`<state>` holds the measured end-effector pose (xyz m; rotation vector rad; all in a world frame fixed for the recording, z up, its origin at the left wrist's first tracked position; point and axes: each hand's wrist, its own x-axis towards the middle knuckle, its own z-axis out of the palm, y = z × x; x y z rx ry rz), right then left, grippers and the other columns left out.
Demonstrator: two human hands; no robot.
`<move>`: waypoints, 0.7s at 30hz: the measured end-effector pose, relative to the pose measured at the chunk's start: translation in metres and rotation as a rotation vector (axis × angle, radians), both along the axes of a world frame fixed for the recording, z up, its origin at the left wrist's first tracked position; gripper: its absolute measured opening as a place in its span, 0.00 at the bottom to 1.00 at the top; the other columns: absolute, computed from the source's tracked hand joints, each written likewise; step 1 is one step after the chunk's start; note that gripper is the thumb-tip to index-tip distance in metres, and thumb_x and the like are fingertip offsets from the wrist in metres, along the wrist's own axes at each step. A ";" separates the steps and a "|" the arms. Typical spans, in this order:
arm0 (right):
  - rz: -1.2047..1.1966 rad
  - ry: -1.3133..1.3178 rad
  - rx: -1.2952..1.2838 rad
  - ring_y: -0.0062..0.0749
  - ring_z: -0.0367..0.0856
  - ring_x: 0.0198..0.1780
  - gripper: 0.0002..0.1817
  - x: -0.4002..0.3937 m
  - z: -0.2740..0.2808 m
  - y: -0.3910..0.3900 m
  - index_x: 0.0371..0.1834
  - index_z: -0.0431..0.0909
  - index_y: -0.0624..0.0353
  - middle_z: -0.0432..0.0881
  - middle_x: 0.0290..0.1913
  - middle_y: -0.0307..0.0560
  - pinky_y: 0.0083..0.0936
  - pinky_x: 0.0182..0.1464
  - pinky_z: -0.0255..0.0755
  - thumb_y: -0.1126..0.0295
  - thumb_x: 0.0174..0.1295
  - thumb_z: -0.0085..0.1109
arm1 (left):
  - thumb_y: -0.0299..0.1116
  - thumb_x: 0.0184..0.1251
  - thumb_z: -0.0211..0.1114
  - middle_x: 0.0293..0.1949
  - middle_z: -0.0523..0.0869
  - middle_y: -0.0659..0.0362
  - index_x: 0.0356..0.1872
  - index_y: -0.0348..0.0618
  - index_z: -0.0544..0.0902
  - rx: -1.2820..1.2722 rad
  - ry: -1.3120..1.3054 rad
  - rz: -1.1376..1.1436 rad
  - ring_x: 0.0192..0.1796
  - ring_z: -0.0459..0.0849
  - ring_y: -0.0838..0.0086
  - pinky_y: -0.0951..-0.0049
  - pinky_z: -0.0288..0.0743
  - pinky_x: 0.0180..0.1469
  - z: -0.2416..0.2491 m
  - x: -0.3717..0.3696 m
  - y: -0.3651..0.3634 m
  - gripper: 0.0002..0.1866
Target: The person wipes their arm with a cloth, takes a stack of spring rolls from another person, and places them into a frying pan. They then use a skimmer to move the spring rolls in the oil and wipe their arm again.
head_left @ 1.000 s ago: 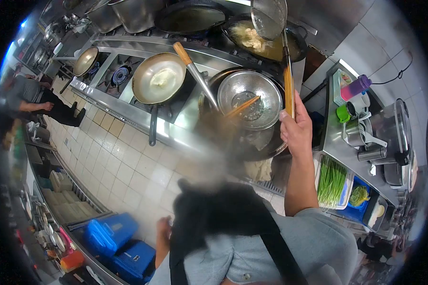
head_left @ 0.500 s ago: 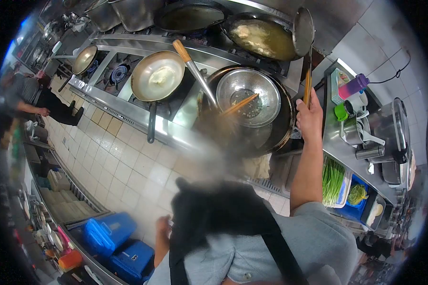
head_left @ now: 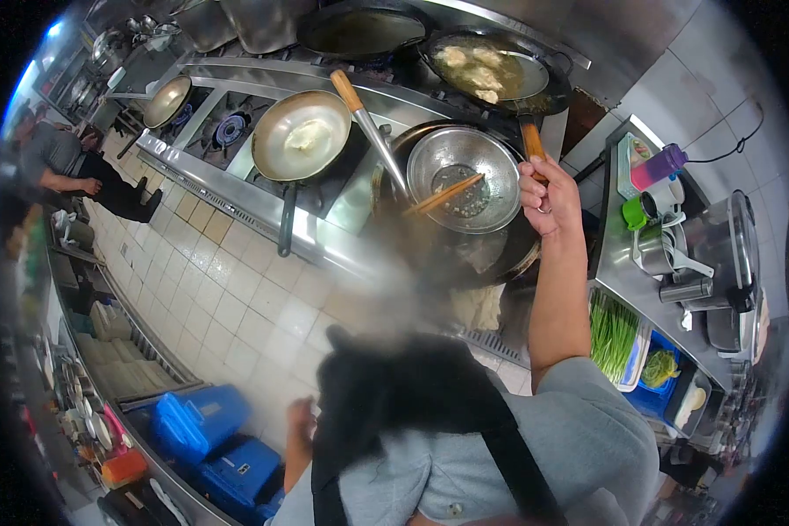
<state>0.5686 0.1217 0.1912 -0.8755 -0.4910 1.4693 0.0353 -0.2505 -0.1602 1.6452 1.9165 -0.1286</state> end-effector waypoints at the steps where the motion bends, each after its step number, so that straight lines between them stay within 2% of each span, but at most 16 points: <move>1: 0.020 0.036 0.017 0.15 0.63 0.19 0.07 0.001 0.000 0.001 0.44 0.65 0.56 0.71 0.30 0.41 0.14 0.16 0.56 0.74 0.66 0.51 | 0.23 0.38 0.69 0.41 0.84 0.53 0.48 0.44 0.81 0.002 0.000 0.001 0.49 0.81 0.57 0.59 0.76 0.51 0.003 0.002 0.000 0.27; 4: 0.057 0.071 0.045 0.15 0.62 0.19 0.07 0.002 0.001 0.001 0.44 0.65 0.56 0.71 0.30 0.41 0.13 0.16 0.56 0.74 0.66 0.51 | 0.22 0.39 0.69 0.41 0.84 0.54 0.48 0.45 0.81 -0.076 -0.010 0.050 0.47 0.82 0.59 0.60 0.77 0.49 0.003 0.002 -0.006 0.27; 6: 0.072 0.069 0.058 0.15 0.62 0.19 0.07 -0.001 0.002 -0.002 0.44 0.64 0.56 0.71 0.30 0.41 0.13 0.16 0.56 0.74 0.66 0.51 | 0.20 0.36 0.69 0.43 0.84 0.54 0.50 0.47 0.80 -0.186 -0.132 0.246 0.49 0.82 0.58 0.59 0.76 0.51 -0.005 -0.002 -0.007 0.30; 7: 0.060 0.015 0.067 0.15 0.62 0.18 0.08 -0.003 0.004 -0.005 0.46 0.65 0.56 0.71 0.30 0.41 0.13 0.15 0.55 0.74 0.66 0.51 | 0.20 0.36 0.69 0.43 0.84 0.54 0.50 0.47 0.80 -0.187 -0.132 0.245 0.49 0.82 0.58 0.59 0.76 0.51 -0.008 -0.002 -0.011 0.30; 9: 0.047 -0.038 0.076 0.15 0.62 0.18 0.10 -0.007 0.006 -0.009 0.48 0.65 0.57 0.71 0.30 0.41 0.13 0.15 0.55 0.74 0.66 0.50 | 0.26 0.45 0.69 0.37 0.84 0.53 0.47 0.44 0.81 -0.009 -0.158 0.251 0.41 0.84 0.59 0.61 0.78 0.43 -0.004 0.001 -0.013 0.22; 10: 0.045 -0.085 0.083 0.14 0.62 0.18 0.12 -0.009 0.007 -0.010 0.51 0.65 0.57 0.70 0.30 0.41 0.13 0.15 0.55 0.74 0.66 0.51 | 0.26 0.45 0.69 0.37 0.84 0.53 0.47 0.44 0.81 -0.009 -0.158 0.249 0.41 0.84 0.59 0.61 0.78 0.43 -0.004 0.002 -0.010 0.22; 12: 0.041 -0.131 0.085 0.14 0.62 0.18 0.14 -0.012 0.009 -0.015 0.53 0.65 0.57 0.70 0.30 0.40 0.13 0.15 0.55 0.75 0.65 0.51 | 0.34 0.56 0.65 0.30 0.83 0.52 0.44 0.40 0.81 -0.233 -0.425 0.756 0.30 0.83 0.60 0.63 0.78 0.34 0.047 0.025 0.018 0.15; 13: 0.040 -0.179 0.086 0.14 0.62 0.18 0.18 -0.013 0.010 -0.017 0.57 0.64 0.57 0.70 0.30 0.40 0.13 0.15 0.55 0.75 0.64 0.51 | 0.34 0.56 0.65 0.30 0.83 0.52 0.44 0.40 0.81 -0.237 -0.424 0.756 0.30 0.83 0.60 0.63 0.78 0.34 0.036 0.019 0.013 0.15; 14: 0.038 -0.227 0.089 0.14 0.62 0.18 0.22 -0.014 0.011 -0.019 0.62 0.63 0.56 0.70 0.30 0.39 0.13 0.14 0.55 0.76 0.64 0.51 | 0.38 0.60 0.63 0.26 0.81 0.52 0.43 0.39 0.81 -0.145 -0.398 0.570 0.25 0.81 0.62 0.63 0.76 0.29 0.023 0.012 0.011 0.14; 15: 0.037 -0.227 0.087 0.14 0.62 0.18 0.22 -0.016 0.012 -0.020 0.62 0.63 0.56 0.70 0.30 0.39 0.13 0.14 0.55 0.76 0.64 0.51 | 0.41 0.64 0.60 0.23 0.79 0.53 0.42 0.39 0.81 -0.055 -0.370 0.385 0.21 0.79 0.63 0.63 0.74 0.25 0.020 0.010 0.011 0.15; 16: 0.024 -0.291 0.085 0.14 0.62 0.18 0.25 -0.017 0.013 -0.022 0.65 0.61 0.56 0.70 0.29 0.38 0.13 0.14 0.55 0.76 0.63 0.51 | 0.41 0.64 0.60 0.23 0.79 0.53 0.42 0.39 0.81 -0.057 -0.369 0.384 0.21 0.79 0.63 0.63 0.74 0.25 0.017 0.009 0.009 0.15; 18: 0.011 -0.357 0.082 0.14 0.62 0.17 0.28 -0.020 0.015 -0.025 0.68 0.60 0.56 0.69 0.29 0.37 0.13 0.14 0.55 0.76 0.63 0.52 | 0.41 0.63 0.60 0.23 0.78 0.52 0.40 0.40 0.81 -0.116 -0.447 0.668 0.21 0.77 0.64 0.61 0.72 0.22 0.027 0.017 0.013 0.14; 19: 0.008 -0.390 0.077 0.14 0.62 0.17 0.30 -0.022 0.017 -0.027 0.70 0.58 0.55 0.69 0.28 0.36 0.13 0.14 0.54 0.76 0.63 0.52 | 0.41 0.63 0.60 0.23 0.78 0.52 0.40 0.40 0.81 -0.118 -0.447 0.668 0.21 0.77 0.64 0.61 0.72 0.22 0.016 0.012 0.008 0.14; 21: 0.007 -0.422 0.070 0.14 0.62 0.17 0.32 -0.023 0.016 -0.028 0.72 0.57 0.54 0.69 0.27 0.35 0.14 0.14 0.54 0.76 0.63 0.52 | 0.41 0.64 0.59 0.24 0.77 0.52 0.38 0.41 0.80 0.322 -0.182 0.039 0.21 0.76 0.66 0.61 0.70 0.21 0.009 0.006 0.004 0.13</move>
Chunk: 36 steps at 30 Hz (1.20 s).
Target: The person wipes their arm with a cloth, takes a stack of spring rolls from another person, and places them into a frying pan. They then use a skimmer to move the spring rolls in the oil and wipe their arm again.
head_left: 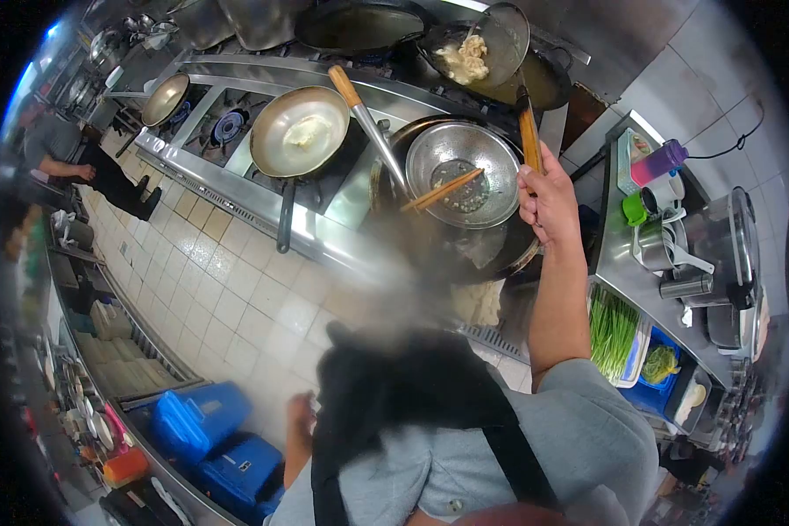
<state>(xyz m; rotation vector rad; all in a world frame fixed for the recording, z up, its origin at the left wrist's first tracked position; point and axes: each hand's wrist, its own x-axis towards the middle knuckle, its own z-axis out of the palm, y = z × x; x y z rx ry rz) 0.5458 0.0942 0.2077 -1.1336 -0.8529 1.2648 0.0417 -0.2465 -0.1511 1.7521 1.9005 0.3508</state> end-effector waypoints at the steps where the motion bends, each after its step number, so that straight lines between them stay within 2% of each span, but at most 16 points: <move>1: -0.012 -0.037 -0.008 0.14 0.61 0.16 0.33 0.000 -0.001 0.000 0.73 0.56 0.53 0.69 0.26 0.35 0.14 0.14 0.54 0.76 0.63 0.52 | 0.41 0.64 0.59 0.24 0.77 0.52 0.38 0.41 0.80 -0.001 0.000 0.000 0.21 0.76 0.66 0.61 0.70 0.21 -0.005 -0.001 -0.001 0.13; 3: -0.024 -0.075 -0.019 0.13 0.61 0.16 0.34 -0.002 -0.002 -0.001 0.74 0.55 0.53 0.69 0.25 0.34 0.14 0.14 0.54 0.76 0.63 0.53 | 0.39 0.65 0.58 0.26 0.79 0.50 0.40 0.41 0.81 -0.514 -0.359 0.543 0.23 0.77 0.66 0.60 0.71 0.24 0.023 0.013 0.015 0.12; 7: -0.056 -0.195 -0.001 0.12 0.60 0.15 0.37 -0.006 -0.001 -0.006 0.76 0.53 0.53 0.68 0.23 0.31 0.15 0.14 0.54 0.77 0.63 0.54 | 0.39 0.63 0.59 0.27 0.79 0.51 0.42 0.40 0.81 -0.508 -0.365 0.527 0.23 0.77 0.65 0.61 0.70 0.22 0.012 0.005 0.007 0.14; 9: -0.069 -0.232 0.009 0.12 0.60 0.15 0.37 -0.008 0.001 -0.009 0.76 0.52 0.54 0.68 0.23 0.31 0.15 0.14 0.54 0.77 0.62 0.55 | 0.41 0.63 0.60 0.26 0.79 0.51 0.42 0.38 0.81 0.040 0.006 0.035 0.19 0.75 0.66 0.62 0.68 0.20 -0.020 -0.011 -0.009 0.16; 10: -0.085 -0.235 0.023 0.11 0.58 0.15 0.37 -0.009 0.003 -0.011 0.76 0.53 0.54 0.68 0.25 0.30 0.13 0.14 0.53 0.77 0.62 0.54 | 0.41 0.63 0.60 0.26 0.79 0.51 0.42 0.38 0.81 0.040 0.005 0.035 0.19 0.75 0.66 0.62 0.68 0.20 -0.018 -0.009 -0.009 0.16; 12: -0.101 -0.237 0.037 0.10 0.57 0.15 0.37 -0.010 0.005 -0.013 0.75 0.53 0.55 0.69 0.26 0.30 0.12 0.14 0.52 0.77 0.62 0.54 | 0.38 0.62 0.61 0.30 0.82 0.49 0.41 0.37 0.82 -0.555 -0.404 0.714 0.26 0.80 0.62 0.61 0.74 0.28 0.066 0.030 0.029 0.14; 15: -0.088 -0.198 0.065 0.09 0.57 0.15 0.37 -0.009 0.004 -0.013 0.75 0.53 0.55 0.69 0.27 0.30 0.12 0.14 0.52 0.77 0.62 0.54 | 0.38 0.61 0.62 0.37 0.84 0.47 0.42 0.39 0.82 -0.639 -0.391 0.798 0.39 0.83 0.59 0.58 0.76 0.42 0.079 0.037 0.036 0.14; 16: -0.077 -0.191 0.063 0.09 0.57 0.15 0.36 -0.009 0.001 -0.011 0.75 0.53 0.54 0.69 0.27 0.31 0.11 0.14 0.52 0.77 0.62 0.54 | 0.38 0.61 0.62 0.37 0.84 0.47 0.42 0.39 0.82 -0.639 -0.391 0.795 0.39 0.83 0.59 0.58 0.76 0.42 0.052 0.024 0.026 0.14; 18: -0.072 -0.187 0.061 0.09 0.57 0.15 0.36 -0.007 -0.003 -0.006 0.75 0.53 0.54 0.69 0.27 0.31 0.11 0.14 0.51 0.77 0.63 0.54 | 0.34 0.55 0.65 0.42 0.84 0.47 0.44 0.43 0.83 -0.455 -0.151 0.386 0.50 0.81 0.56 0.56 0.73 0.53 -0.011 -0.005 0.004 0.15; 21: -0.023 -0.151 0.004 0.09 0.58 0.15 0.36 -0.003 -0.005 -0.005 0.75 0.54 0.53 0.70 0.28 0.32 0.10 0.14 0.51 0.78 0.63 0.53 | 0.30 0.49 0.66 0.41 0.84 0.49 0.46 0.45 0.83 -0.335 0.015 0.151 0.48 0.82 0.55 0.56 0.73 0.52 -0.010 -0.011 0.000 0.19; 25: -0.132 -0.127 0.043 0.12 0.59 0.15 0.33 0.001 0.000 -0.014 0.73 0.58 0.53 0.69 0.26 0.33 0.13 0.14 0.54 0.78 0.62 0.52 | 0.26 0.44 0.65 0.41 0.85 0.50 0.48 0.46 0.83 -0.383 -0.039 0.229 0.49 0.82 0.54 0.56 0.73 0.52 -0.020 -0.012 -0.003 0.23; 28: -0.188 -0.121 0.062 0.12 0.60 0.15 0.31 0.005 0.006 -0.015 0.71 0.61 0.53 0.68 0.26 0.33 0.13 0.13 0.54 0.78 0.62 0.52 | 0.25 0.45 0.65 0.41 0.85 0.49 0.48 0.46 0.82 -0.288 0.085 0.053 0.49 0.82 0.54 0.56 0.74 0.52 -0.008 -0.007 -0.005 0.23; 30: -0.226 -0.113 0.057 0.12 0.61 0.15 0.27 0.012 0.005 -0.013 0.67 0.64 0.52 0.67 0.26 0.33 0.13 0.13 0.55 0.76 0.63 0.53 | 0.23 0.45 0.63 0.42 0.84 0.48 0.48 0.46 0.83 -0.705 -0.465 0.810 0.50 0.81 0.54 0.56 0.74 0.53 0.069 0.032 0.030 0.23; 31: -0.227 -0.114 0.059 0.12 0.61 0.15 0.27 0.015 0.004 -0.011 0.67 0.64 0.52 0.67 0.26 0.33 0.13 0.13 0.55 0.76 0.63 0.53 | 0.23 0.45 0.63 0.42 0.84 0.48 0.48 0.46 0.83 -0.704 -0.466 0.808 0.50 0.81 0.54 0.56 0.74 0.53 0.048 0.023 0.019 0.23; 33: -0.235 -0.071 0.031 0.14 0.63 0.16 0.21 0.020 0.002 -0.008 0.60 0.67 0.53 0.68 0.26 0.34 0.14 0.13 0.56 0.75 0.63 0.53 | 0.27 0.52 0.62 0.39 0.84 0.48 0.44 0.42 0.83 -0.349 -0.066 0.213 0.43 0.83 0.57 0.57 0.77 0.44 -0.005 -0.001 -0.011 0.16; 36: -0.214 0.000 -0.013 0.15 0.65 0.17 0.14 0.023 0.000 -0.003 0.52 0.68 0.53 0.69 0.27 0.36 0.15 0.14 0.58 0.75 0.63 0.54 | 0.34 0.59 0.60 0.35 0.83 0.51 0.39 0.39 0.83 -0.167 0.144 -0.104 0.34 0.82 0.62 0.59 0.76 0.32 -0.010 -0.009 -0.009 0.11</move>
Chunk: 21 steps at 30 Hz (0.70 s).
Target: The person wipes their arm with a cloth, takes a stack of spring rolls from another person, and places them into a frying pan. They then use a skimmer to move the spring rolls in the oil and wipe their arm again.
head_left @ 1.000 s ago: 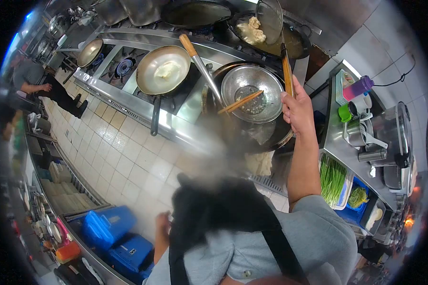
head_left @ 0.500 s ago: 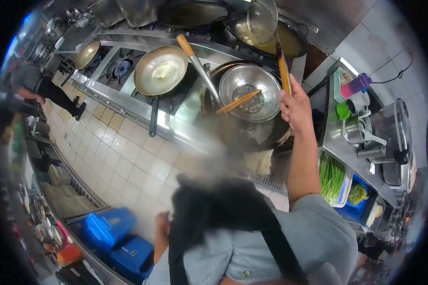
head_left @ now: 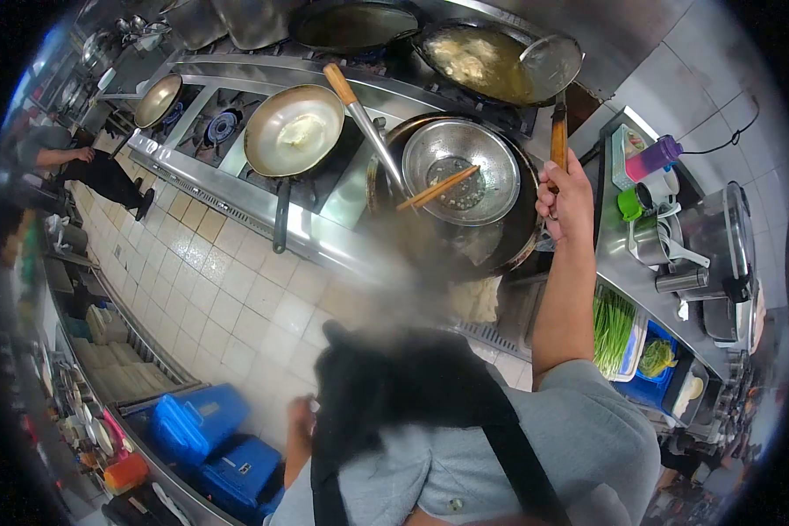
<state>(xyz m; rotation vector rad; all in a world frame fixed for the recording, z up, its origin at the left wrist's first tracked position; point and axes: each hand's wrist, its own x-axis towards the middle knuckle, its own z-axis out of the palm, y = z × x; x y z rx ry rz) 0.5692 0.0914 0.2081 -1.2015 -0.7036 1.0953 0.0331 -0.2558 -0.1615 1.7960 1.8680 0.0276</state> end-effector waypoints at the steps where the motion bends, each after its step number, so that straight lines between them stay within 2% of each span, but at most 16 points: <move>1: -0.002 0.000 0.002 0.15 0.65 0.17 0.14 0.000 0.001 0.001 0.52 0.68 0.53 0.69 0.27 0.36 0.15 0.14 0.58 0.75 0.63 0.54 | 0.34 0.59 0.60 0.35 0.83 0.51 0.39 0.39 0.83 0.002 0.000 -0.002 0.34 0.82 0.62 0.59 0.76 0.32 -0.001 0.000 0.003 0.11; 3: 0.043 0.112 0.006 0.17 0.66 0.18 0.13 -0.004 0.003 0.003 0.50 0.68 0.53 0.71 0.28 0.37 0.16 0.15 0.59 0.74 0.63 0.54 | 0.39 0.63 0.59 0.33 0.81 0.53 0.37 0.37 0.82 -0.381 -0.455 0.687 0.29 0.79 0.66 0.62 0.73 0.24 0.035 0.018 0.028 0.14; 7: 0.130 0.257 0.018 0.17 0.67 0.19 0.11 -0.005 0.000 0.012 0.47 0.68 0.55 0.72 0.29 0.39 0.16 0.16 0.59 0.73 0.64 0.55 | 0.38 0.63 0.59 0.32 0.81 0.54 0.37 0.37 0.82 -0.203 -0.451 0.570 0.30 0.79 0.66 0.63 0.73 0.24 0.027 0.016 0.030 0.13; 9: 0.183 0.366 0.030 0.18 0.68 0.21 0.08 -0.005 -0.005 0.021 0.43 0.68 0.57 0.74 0.30 0.42 0.16 0.18 0.60 0.73 0.63 0.55 | 0.37 0.59 0.62 0.34 0.82 0.52 0.39 0.39 0.82 -0.332 -0.424 0.744 0.32 0.81 0.62 0.60 0.76 0.29 0.049 0.028 0.043 0.13; 10: 0.183 0.368 0.032 0.18 0.68 0.21 0.08 -0.006 -0.006 0.024 0.43 0.68 0.57 0.74 0.30 0.42 0.16 0.18 0.60 0.73 0.63 0.55 | 0.37 0.59 0.62 0.34 0.82 0.52 0.39 0.39 0.82 -0.329 -0.422 0.744 0.32 0.81 0.62 0.60 0.76 0.29 0.038 0.021 0.038 0.13; 12: 0.246 0.467 0.041 0.18 0.68 0.22 0.07 -0.009 -0.008 0.030 0.40 0.68 0.58 0.75 0.31 0.43 0.16 0.19 0.61 0.73 0.63 0.56 | 0.33 0.55 0.63 0.36 0.83 0.49 0.42 0.42 0.83 -0.098 0.025 0.081 0.38 0.83 0.56 0.58 0.77 0.39 0.019 0.009 0.030 0.13; 13: 0.246 0.469 0.042 0.18 0.68 0.22 0.07 -0.010 -0.009 0.033 0.40 0.68 0.58 0.75 0.31 0.43 0.16 0.19 0.61 0.73 0.63 0.56 | 0.33 0.55 0.63 0.36 0.83 0.49 0.42 0.42 0.83 -0.097 0.027 0.081 0.38 0.83 0.56 0.58 0.77 0.39 0.015 0.007 0.025 0.13; 15: 0.270 0.538 0.043 0.18 0.68 0.22 0.07 -0.013 -0.012 0.039 0.40 0.68 0.58 0.75 0.31 0.44 0.15 0.19 0.61 0.73 0.63 0.56 | 0.28 0.52 0.62 0.39 0.84 0.48 0.45 0.46 0.83 -0.130 0.023 0.093 0.44 0.83 0.53 0.56 0.76 0.47 0.013 0.005 0.019 0.16; 18: 0.311 0.608 0.048 0.13 0.66 0.22 0.06 -0.014 -0.018 0.047 0.40 0.66 0.56 0.73 0.34 0.42 0.11 0.18 0.61 0.73 0.65 0.54 | 0.25 0.52 0.62 0.38 0.84 0.50 0.45 0.47 0.82 -0.188 -0.032 0.198 0.45 0.83 0.54 0.56 0.76 0.46 0.011 0.006 0.013 0.17; 21: 0.309 0.655 0.034 0.17 0.68 0.22 0.06 -0.009 -0.028 0.059 0.40 0.68 0.57 0.75 0.32 0.44 0.15 0.19 0.60 0.73 0.64 0.56 | 0.27 0.52 0.62 0.38 0.84 0.50 0.44 0.48 0.83 -0.201 0.015 0.172 0.43 0.83 0.54 0.57 0.76 0.45 0.017 0.011 0.010 0.15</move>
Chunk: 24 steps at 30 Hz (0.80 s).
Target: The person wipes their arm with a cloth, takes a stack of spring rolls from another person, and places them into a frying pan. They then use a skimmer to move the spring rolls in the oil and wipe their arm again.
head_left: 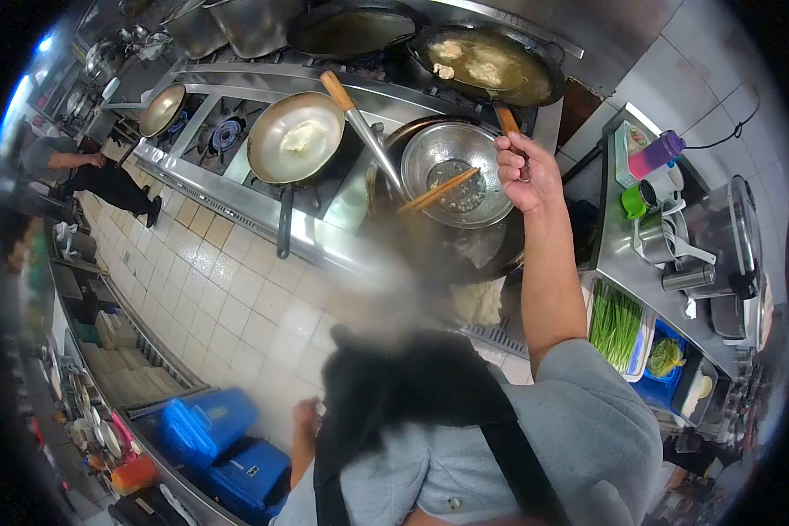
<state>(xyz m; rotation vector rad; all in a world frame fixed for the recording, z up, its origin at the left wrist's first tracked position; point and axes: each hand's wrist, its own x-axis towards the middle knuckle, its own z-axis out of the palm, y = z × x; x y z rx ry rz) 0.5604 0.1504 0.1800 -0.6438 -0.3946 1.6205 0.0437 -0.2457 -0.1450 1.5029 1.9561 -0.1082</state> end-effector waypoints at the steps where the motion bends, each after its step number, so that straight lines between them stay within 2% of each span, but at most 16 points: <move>1: 0.001 0.002 0.000 0.17 0.68 0.22 0.06 0.001 -0.002 0.003 0.40 0.68 0.57 0.75 0.32 0.44 0.15 0.19 0.60 0.73 0.64 0.56 | 0.27 0.52 0.62 0.38 0.84 0.50 0.44 0.48 0.83 0.000 0.002 0.001 0.43 0.83 0.54 0.57 0.76 0.45 0.003 0.001 0.000 0.15; 4: 0.004 -0.034 0.008 0.17 0.67 0.22 0.06 0.007 -0.007 0.007 0.40 0.68 0.57 0.75 0.32 0.43 0.15 0.19 0.60 0.74 0.64 0.55 | 0.29 0.55 0.61 0.37 0.85 0.50 0.43 0.47 0.83 0.017 0.061 -0.120 0.41 0.83 0.55 0.58 0.76 0.45 0.023 0.011 0.005 0.13; 6: -0.010 -0.117 0.007 0.17 0.66 0.21 0.07 0.014 -0.010 0.008 0.41 0.67 0.56 0.74 0.31 0.42 0.15 0.18 0.59 0.74 0.64 0.54 | 0.29 0.58 0.58 0.39 0.85 0.50 0.44 0.47 0.83 -0.193 -0.254 0.494 0.41 0.83 0.56 0.58 0.76 0.45 0.054 0.028 0.022 0.13; 7: -0.008 -0.117 0.008 0.17 0.66 0.21 0.07 0.017 -0.010 0.007 0.41 0.67 0.56 0.74 0.31 0.42 0.15 0.18 0.59 0.74 0.64 0.54 | 0.29 0.58 0.58 0.39 0.85 0.50 0.44 0.47 0.83 -0.193 -0.254 0.496 0.41 0.83 0.56 0.58 0.76 0.45 0.048 0.025 0.020 0.13; 9: -0.050 -0.212 -0.024 0.17 0.66 0.21 0.09 0.021 -0.007 0.003 0.44 0.66 0.56 0.73 0.30 0.41 0.15 0.18 0.58 0.74 0.64 0.54 | 0.29 0.60 0.57 0.38 0.85 0.50 0.43 0.46 0.84 -0.036 0.009 0.023 0.40 0.84 0.58 0.59 0.76 0.45 0.030 0.014 0.010 0.12; 11: -0.040 -0.238 -0.018 0.17 0.65 0.20 0.11 0.025 -0.004 -0.002 0.46 0.65 0.56 0.73 0.30 0.41 0.15 0.17 0.58 0.74 0.64 0.54 | 0.29 0.60 0.57 0.39 0.85 0.50 0.44 0.46 0.84 0.005 0.014 -0.011 0.41 0.84 0.58 0.59 0.76 0.45 0.000 0.000 -0.001 0.12; 13: -0.033 -0.265 -0.010 0.17 0.65 0.20 0.12 0.027 -0.003 -0.006 0.48 0.64 0.56 0.73 0.30 0.41 0.15 0.17 0.58 0.74 0.64 0.53 | 0.29 0.60 0.57 0.39 0.85 0.50 0.44 0.46 0.84 0.048 0.019 -0.048 0.41 0.84 0.58 0.59 0.77 0.45 -0.008 -0.004 -0.003 0.13; 15: -0.003 -0.280 0.004 0.17 0.65 0.20 0.14 0.028 -0.003 -0.009 0.51 0.64 0.56 0.72 0.30 0.41 0.15 0.17 0.58 0.74 0.64 0.53 | 0.31 0.60 0.57 0.39 0.85 0.49 0.45 0.45 0.84 -0.016 -0.109 0.147 0.42 0.84 0.56 0.59 0.76 0.46 0.002 0.000 0.005 0.13; 16: -0.005 -0.280 0.005 0.17 0.65 0.20 0.14 0.028 -0.003 -0.011 0.51 0.64 0.56 0.72 0.30 0.41 0.15 0.17 0.58 0.74 0.64 0.53 | 0.31 0.60 0.57 0.39 0.85 0.49 0.45 0.45 0.84 -0.015 -0.108 0.145 0.42 0.84 0.56 0.59 0.76 0.46 0.013 0.005 0.011 0.13; 17: -0.003 -0.291 0.011 0.17 0.65 0.19 0.14 0.027 -0.002 -0.013 0.50 0.64 0.56 0.72 0.30 0.41 0.15 0.17 0.58 0.74 0.64 0.53 | 0.32 0.60 0.57 0.40 0.85 0.48 0.45 0.44 0.84 -0.141 -0.181 0.426 0.43 0.84 0.55 0.58 0.76 0.47 0.071 0.033 0.037 0.14; 18: -0.001 -0.301 0.017 0.17 0.65 0.19 0.14 0.025 -0.002 -0.014 0.50 0.64 0.55 0.72 0.31 0.41 0.15 0.17 0.58 0.74 0.64 0.53 | 0.33 0.60 0.57 0.41 0.85 0.47 0.45 0.44 0.84 -0.267 -0.252 0.707 0.44 0.84 0.54 0.57 0.76 0.47 0.103 0.049 0.052 0.14; 19: -0.004 -0.300 0.019 0.17 0.65 0.19 0.14 0.024 -0.002 -0.016 0.50 0.64 0.55 0.72 0.31 0.41 0.15 0.17 0.58 0.74 0.64 0.53 | 0.33 0.60 0.57 0.41 0.85 0.47 0.45 0.44 0.84 -0.266 -0.251 0.705 0.44 0.84 0.54 0.57 0.76 0.47 0.074 0.033 0.040 0.14; 20: -0.006 -0.284 0.016 0.17 0.65 0.19 0.13 0.022 -0.003 -0.017 0.50 0.64 0.55 0.73 0.31 0.41 0.15 0.16 0.58 0.74 0.64 0.54 | 0.34 0.60 0.58 0.40 0.85 0.47 0.44 0.42 0.84 -0.055 -0.133 0.322 0.43 0.84 0.55 0.57 0.76 0.46 0.030 0.008 0.022 0.14; 21: -0.008 -0.267 0.013 0.17 0.65 0.19 0.13 0.020 -0.003 -0.017 0.49 0.65 0.55 0.73 0.31 0.41 0.15 0.16 0.58 0.74 0.64 0.54 | 0.36 0.61 0.58 0.39 0.85 0.47 0.42 0.39 0.84 0.152 -0.013 -0.061 0.41 0.84 0.56 0.57 0.76 0.45 0.005 -0.007 0.012 0.14; 22: -0.010 -0.266 0.014 0.17 0.65 0.19 0.13 0.019 -0.004 -0.017 0.49 0.65 0.55 0.73 0.31 0.41 0.15 0.16 0.58 0.74 0.64 0.54 | 0.36 0.61 0.58 0.39 0.85 0.47 0.42 0.39 0.84 0.153 -0.012 -0.063 0.41 0.84 0.56 0.57 0.76 0.45 0.016 -0.001 0.020 0.14; 24: -0.005 -0.232 0.025 0.17 0.65 0.20 0.12 0.016 -0.004 -0.016 0.49 0.66 0.55 0.73 0.31 0.41 0.15 0.17 0.58 0.74 0.64 0.55 | 0.34 0.60 0.59 0.39 0.85 0.48 0.44 0.39 0.84 -0.135 -0.339 0.560 0.42 0.84 0.56 0.58 0.76 0.45 0.063 0.024 0.047 0.14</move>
